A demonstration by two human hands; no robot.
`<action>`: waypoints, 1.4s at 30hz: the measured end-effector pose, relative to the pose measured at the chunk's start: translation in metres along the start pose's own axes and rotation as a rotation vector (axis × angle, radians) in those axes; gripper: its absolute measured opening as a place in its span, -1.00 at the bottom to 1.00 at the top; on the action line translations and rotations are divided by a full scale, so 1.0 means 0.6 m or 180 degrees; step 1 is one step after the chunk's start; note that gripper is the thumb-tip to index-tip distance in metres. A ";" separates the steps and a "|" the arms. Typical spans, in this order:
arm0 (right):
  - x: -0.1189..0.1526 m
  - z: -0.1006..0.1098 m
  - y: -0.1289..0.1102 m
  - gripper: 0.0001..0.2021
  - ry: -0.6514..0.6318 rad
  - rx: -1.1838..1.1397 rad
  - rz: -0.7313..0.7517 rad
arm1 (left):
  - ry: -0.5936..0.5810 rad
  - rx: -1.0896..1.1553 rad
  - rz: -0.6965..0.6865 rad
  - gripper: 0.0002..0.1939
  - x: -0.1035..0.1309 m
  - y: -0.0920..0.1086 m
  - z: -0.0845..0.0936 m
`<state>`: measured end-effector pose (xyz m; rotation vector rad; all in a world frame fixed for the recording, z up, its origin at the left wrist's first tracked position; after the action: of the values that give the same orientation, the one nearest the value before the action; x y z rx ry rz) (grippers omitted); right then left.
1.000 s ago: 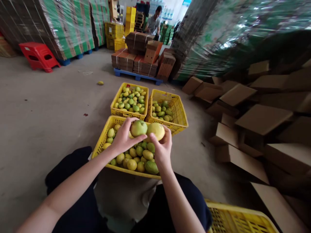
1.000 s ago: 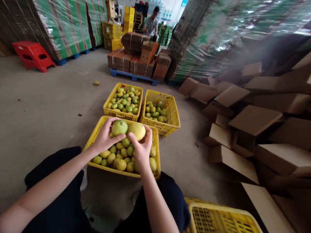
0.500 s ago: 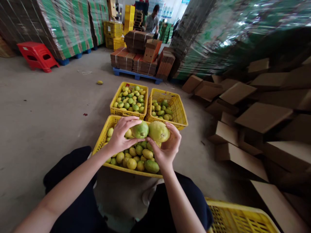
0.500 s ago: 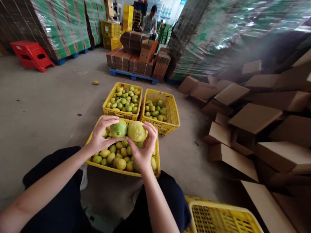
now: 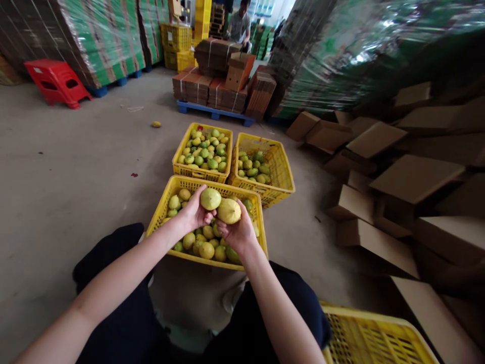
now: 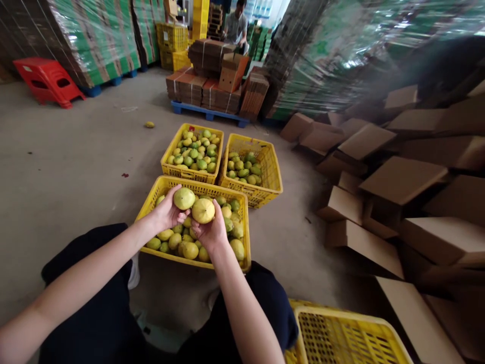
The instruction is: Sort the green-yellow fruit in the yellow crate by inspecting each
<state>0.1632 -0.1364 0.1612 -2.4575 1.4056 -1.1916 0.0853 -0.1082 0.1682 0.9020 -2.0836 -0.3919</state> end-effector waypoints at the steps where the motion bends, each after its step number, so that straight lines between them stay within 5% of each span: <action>1: 0.000 0.001 -0.004 -0.59 0.0022 -0.0040 0.0062 | 0.0075 -0.0003 -0.0098 -0.53 -0.001 0.004 0.005; 5: 0.012 -0.003 -0.039 -0.76 0.0029 -0.0134 0.0631 | 0.0344 0.0090 -0.0730 -0.67 0.002 0.039 0.017; 10: 0.036 -0.013 -0.079 -0.80 -0.0155 -0.0177 0.1189 | -0.0123 0.0534 -0.0618 -0.63 0.022 0.057 -0.012; 20: 0.024 -0.016 -0.054 -0.65 -0.0238 -0.0297 0.0850 | -0.0069 0.0821 -0.0463 -0.80 0.034 0.046 -0.016; 27: 0.011 -0.006 -0.044 -0.61 0.0034 -0.0408 0.0740 | 0.0786 0.1011 -0.0638 -0.86 0.005 0.041 0.040; 32: 0.001 -0.015 -0.060 -0.73 -0.0120 -0.0150 0.0949 | 0.0512 0.1040 -0.0588 -0.91 -0.016 0.035 0.042; 39: 0.003 -0.006 -0.050 -0.64 -0.0158 0.0023 0.0919 | 0.0962 0.1063 -0.1203 -0.87 0.006 0.065 0.052; 42: 0.010 -0.001 -0.053 -0.67 0.0024 0.0084 0.1039 | 0.0791 0.1311 -0.0969 -0.86 0.011 0.062 0.035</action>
<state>0.1873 -0.1224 0.1782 -2.0990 1.6970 -1.1364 0.0488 -0.0874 0.1793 1.4425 -1.8277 0.0036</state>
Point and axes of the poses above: each hand's wrist, its own x-axis away from the middle knuckle, its own z-axis out of the back of the hand, y = z × x, the point moved 9 cm from there along -x, towards the middle knuckle, and after that the axes turned 7 degrees about -z, right-handed, at the moved point
